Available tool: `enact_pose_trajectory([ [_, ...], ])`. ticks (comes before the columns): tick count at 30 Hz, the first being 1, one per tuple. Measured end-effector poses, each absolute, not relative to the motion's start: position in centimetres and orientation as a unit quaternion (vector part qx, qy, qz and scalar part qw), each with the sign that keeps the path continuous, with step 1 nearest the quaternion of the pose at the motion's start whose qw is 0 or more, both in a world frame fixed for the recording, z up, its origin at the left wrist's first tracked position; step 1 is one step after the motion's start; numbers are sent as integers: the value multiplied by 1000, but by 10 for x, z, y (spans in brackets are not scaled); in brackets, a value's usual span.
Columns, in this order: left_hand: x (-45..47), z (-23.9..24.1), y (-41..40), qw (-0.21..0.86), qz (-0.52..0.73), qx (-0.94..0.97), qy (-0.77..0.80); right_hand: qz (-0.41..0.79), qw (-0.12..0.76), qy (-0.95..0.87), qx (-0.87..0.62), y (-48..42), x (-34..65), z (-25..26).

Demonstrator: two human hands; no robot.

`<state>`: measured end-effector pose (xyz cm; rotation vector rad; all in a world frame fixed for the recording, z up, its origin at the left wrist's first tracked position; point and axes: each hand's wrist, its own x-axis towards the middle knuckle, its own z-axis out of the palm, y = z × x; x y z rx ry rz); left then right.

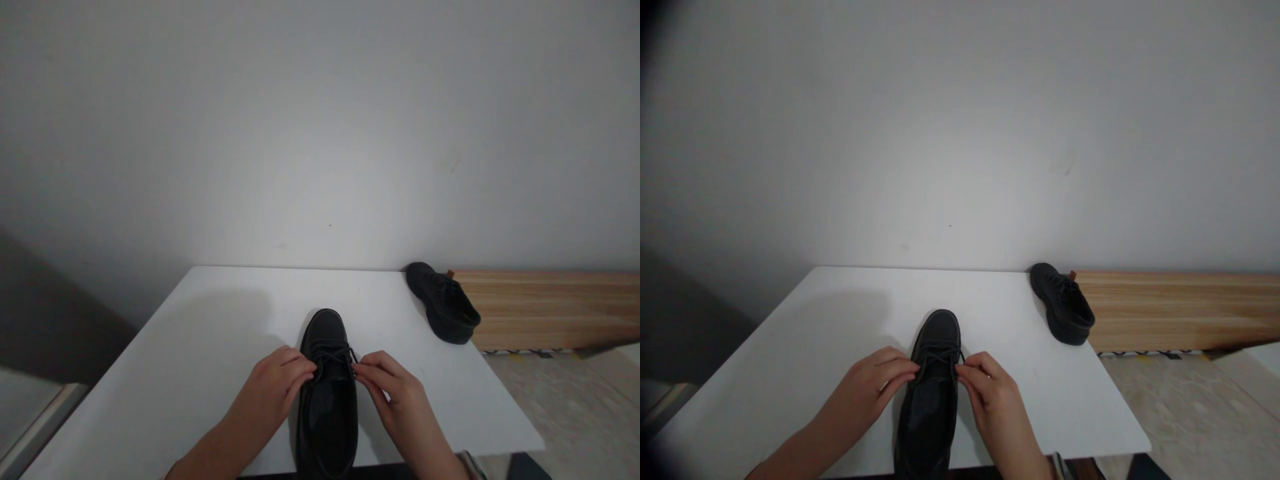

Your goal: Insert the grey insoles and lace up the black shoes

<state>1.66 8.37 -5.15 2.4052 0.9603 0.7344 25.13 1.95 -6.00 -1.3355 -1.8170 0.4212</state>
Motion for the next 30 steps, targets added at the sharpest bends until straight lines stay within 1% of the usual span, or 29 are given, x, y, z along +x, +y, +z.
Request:
enact_pose_trajectory([
  [6,25,-38,72,246,227,859,387,184,381,-722,-548,11,243,-53],
  [9,29,-32,70,246,205,869,376,183,328,-738,-560,8,239,-45],
  [14,39,-27,71,213,145,883,392,158,231,-766,-579,9,231,-39],
  [18,46,-24,70,206,100,884,408,128,205,-763,-600,12,226,-42],
  [21,45,-20,70,197,125,886,401,97,241,-755,-602,15,222,-39],
  [23,43,-15,70,211,179,880,388,94,303,-747,-584,17,221,-33],
  [27,36,3,74,300,325,825,352,171,455,-686,-541,19,223,-15],
  [30,33,12,78,331,387,791,339,236,531,-611,-538,20,225,-8],
])
